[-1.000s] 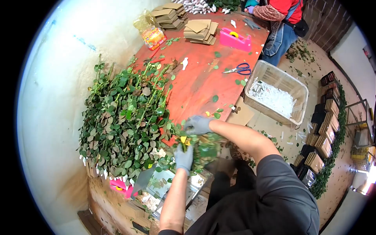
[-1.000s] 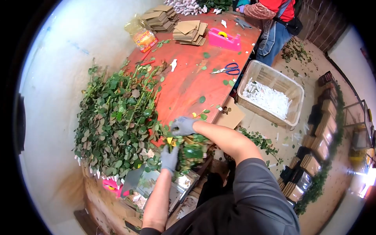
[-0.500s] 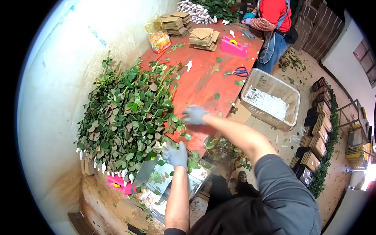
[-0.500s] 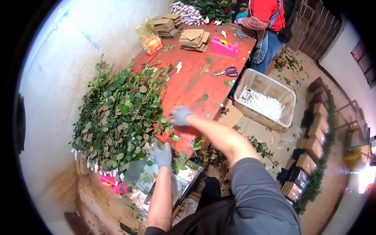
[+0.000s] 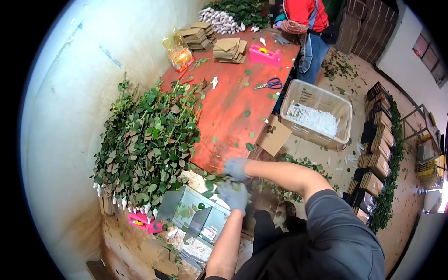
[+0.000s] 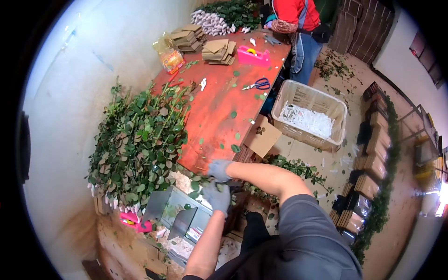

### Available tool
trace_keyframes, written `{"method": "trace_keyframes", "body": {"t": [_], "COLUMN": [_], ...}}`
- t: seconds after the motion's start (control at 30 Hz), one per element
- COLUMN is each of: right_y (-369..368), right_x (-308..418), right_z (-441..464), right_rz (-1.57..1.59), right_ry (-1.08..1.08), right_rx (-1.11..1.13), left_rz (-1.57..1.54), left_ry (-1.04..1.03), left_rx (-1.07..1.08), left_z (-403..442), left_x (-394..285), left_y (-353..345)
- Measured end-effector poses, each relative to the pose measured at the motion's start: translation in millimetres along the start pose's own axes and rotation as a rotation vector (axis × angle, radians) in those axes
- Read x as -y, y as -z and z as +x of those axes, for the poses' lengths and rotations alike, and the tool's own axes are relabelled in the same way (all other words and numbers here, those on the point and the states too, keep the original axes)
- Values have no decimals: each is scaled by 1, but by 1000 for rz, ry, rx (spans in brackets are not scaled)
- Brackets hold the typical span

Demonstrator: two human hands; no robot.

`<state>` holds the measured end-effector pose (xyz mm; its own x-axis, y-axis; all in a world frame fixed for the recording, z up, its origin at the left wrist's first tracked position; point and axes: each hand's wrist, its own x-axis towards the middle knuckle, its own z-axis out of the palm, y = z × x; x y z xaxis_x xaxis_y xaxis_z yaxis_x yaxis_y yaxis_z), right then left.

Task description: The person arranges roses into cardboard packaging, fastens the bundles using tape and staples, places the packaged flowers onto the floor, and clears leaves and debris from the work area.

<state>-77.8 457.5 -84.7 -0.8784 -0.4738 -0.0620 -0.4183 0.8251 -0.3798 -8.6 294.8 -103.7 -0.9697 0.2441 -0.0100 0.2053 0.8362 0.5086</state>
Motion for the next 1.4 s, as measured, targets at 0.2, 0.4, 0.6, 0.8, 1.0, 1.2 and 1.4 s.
{"method": "trace_keyframes", "body": {"t": [0.2, 0.4, 0.6, 0.8, 1.0, 1.2, 1.4], "right_y": [60, 34, 15, 28, 57, 67, 61], "right_x": [5, 42, 84, 86, 99, 113, 128], "right_z": [-139, -231, -276, -289, -298, -296, -300], "right_rz": [-86, 67, 1778, 2212, 2175, 1871, 1401], "right_ry": [-316, -563, -519, -387, -347, -267, -213], "right_rx": [421, -319, -884, -1094, -1122, -1062, -920], "left_rz": [-430, -342, 152, -14, -540, -901, -1118], "left_ry": [-173, -181, -415, -389, -362, -137, 103], "left_rx": [381, 13, 85, 198, 418, 633, 740], "left_z": [-44, 104, 213, 167, 14, -71, -97], "left_x": [-47, -15, 1, -13, -91, -157, -168], "left_y": [21, 27, 14, -18, 21, 62, 58]}}
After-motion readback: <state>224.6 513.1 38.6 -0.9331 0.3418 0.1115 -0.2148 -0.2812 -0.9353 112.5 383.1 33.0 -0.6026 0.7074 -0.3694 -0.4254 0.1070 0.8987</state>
